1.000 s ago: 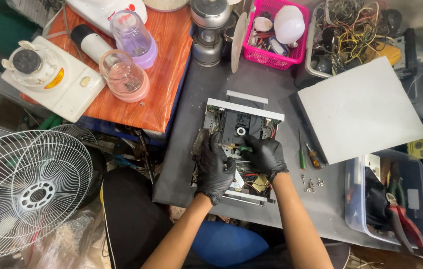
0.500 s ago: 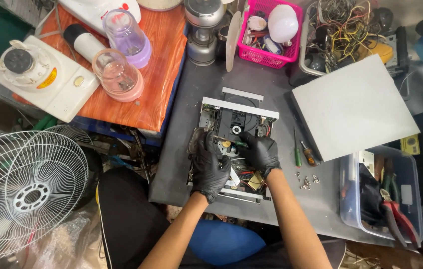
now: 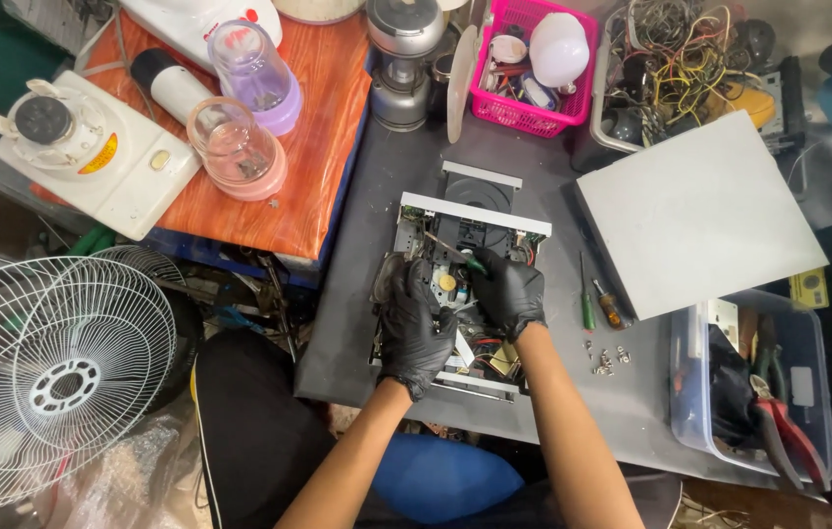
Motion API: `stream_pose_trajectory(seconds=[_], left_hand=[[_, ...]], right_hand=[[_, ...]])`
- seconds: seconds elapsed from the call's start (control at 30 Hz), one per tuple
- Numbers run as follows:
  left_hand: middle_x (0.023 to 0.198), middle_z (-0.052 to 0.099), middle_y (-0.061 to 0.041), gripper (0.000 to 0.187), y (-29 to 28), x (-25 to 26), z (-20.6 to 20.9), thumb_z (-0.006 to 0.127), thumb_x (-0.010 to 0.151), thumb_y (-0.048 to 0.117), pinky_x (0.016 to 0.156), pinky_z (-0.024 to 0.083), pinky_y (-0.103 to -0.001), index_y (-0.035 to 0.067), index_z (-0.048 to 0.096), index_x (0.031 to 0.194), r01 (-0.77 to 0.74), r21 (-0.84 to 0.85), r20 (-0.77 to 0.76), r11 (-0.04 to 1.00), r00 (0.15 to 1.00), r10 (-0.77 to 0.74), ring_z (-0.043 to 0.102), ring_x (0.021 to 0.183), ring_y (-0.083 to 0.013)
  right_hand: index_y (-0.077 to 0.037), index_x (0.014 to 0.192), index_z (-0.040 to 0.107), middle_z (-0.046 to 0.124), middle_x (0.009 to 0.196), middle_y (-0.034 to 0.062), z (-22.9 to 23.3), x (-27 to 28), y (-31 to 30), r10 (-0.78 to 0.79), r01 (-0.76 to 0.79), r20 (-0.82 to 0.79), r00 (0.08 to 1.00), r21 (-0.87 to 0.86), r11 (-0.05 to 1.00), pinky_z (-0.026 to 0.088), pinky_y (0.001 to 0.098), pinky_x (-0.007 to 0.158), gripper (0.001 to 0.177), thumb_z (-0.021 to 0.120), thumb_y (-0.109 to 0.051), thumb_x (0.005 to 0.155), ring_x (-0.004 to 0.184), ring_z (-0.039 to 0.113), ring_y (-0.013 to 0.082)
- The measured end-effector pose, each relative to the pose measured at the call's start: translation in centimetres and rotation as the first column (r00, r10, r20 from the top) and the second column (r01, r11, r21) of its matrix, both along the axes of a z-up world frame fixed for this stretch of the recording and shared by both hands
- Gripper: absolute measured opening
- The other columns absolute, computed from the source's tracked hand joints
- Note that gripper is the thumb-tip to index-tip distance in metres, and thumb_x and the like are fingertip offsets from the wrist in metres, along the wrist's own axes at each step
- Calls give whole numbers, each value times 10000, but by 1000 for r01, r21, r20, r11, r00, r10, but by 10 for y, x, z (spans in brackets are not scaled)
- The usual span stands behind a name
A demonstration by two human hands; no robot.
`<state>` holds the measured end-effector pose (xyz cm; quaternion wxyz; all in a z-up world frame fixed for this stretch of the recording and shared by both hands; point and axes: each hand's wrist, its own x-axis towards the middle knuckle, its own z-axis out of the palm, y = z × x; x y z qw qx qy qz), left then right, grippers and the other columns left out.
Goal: The person works on the internal components of a disassembled electronic device, likely a microwave, using a screwdriver to manipulate parts and wires. They handle a black circular component and various internal wiring while seated at a cluttered workbench.
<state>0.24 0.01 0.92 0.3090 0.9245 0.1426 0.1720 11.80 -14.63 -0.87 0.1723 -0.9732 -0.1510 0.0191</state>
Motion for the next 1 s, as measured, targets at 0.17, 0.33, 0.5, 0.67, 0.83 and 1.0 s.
stream_pose_trajectory(seconds=[0.17,0.33,0.5,0.67,0.83,1.0], left_hand=[[1429,472,-242,935,2,2,0,671,699,270,972,471,-499,107,346,1560,14,-12,11,1000,1000,-14,556,1254,-424],[1416,471,-205,932,3,0,5,671,690,288,959,478,-499,124,355,1551,9,-7,-18,1000,1000,-9,561,1233,-397],[1308,511,-191,906,5,-2,14,662,684,263,927,486,-513,114,376,1532,32,-26,-36,999,999,-33,561,1182,-408],[1294,513,-172,888,3,0,7,661,689,282,933,481,-519,118,388,1519,33,-4,-48,999,998,-33,545,1201,-390],[1280,519,-114,685,4,3,-21,639,703,293,952,474,-516,162,505,1362,83,64,-25,994,996,-82,533,1206,-371],[1305,519,-60,450,5,-3,1,654,720,293,921,484,-513,227,630,1165,112,76,-22,991,994,-110,536,1184,-353]], right_hand=[[-363,1096,697,749,779,-15,12,-4,11,-28,28,57,998,-15,999,590,407,799,231,659,-448,884,863,750,243],[-354,1096,685,748,798,-27,-15,-4,4,-11,15,131,991,-30,999,595,422,796,255,704,-426,853,872,749,233],[-363,1120,686,758,813,13,-142,31,-11,-20,20,56,998,6,1000,596,446,828,268,682,-437,862,901,750,268],[-321,1071,705,750,784,30,-23,-3,5,-91,92,88,992,-9,996,591,446,803,241,681,-457,873,884,747,292],[-334,1097,745,775,852,27,-45,1,1,-173,187,-96,980,156,970,587,415,852,250,716,-439,872,952,741,279],[-264,1063,795,778,893,91,97,-46,3,-270,341,-224,936,395,853,562,444,822,278,816,-317,792,997,729,304]])
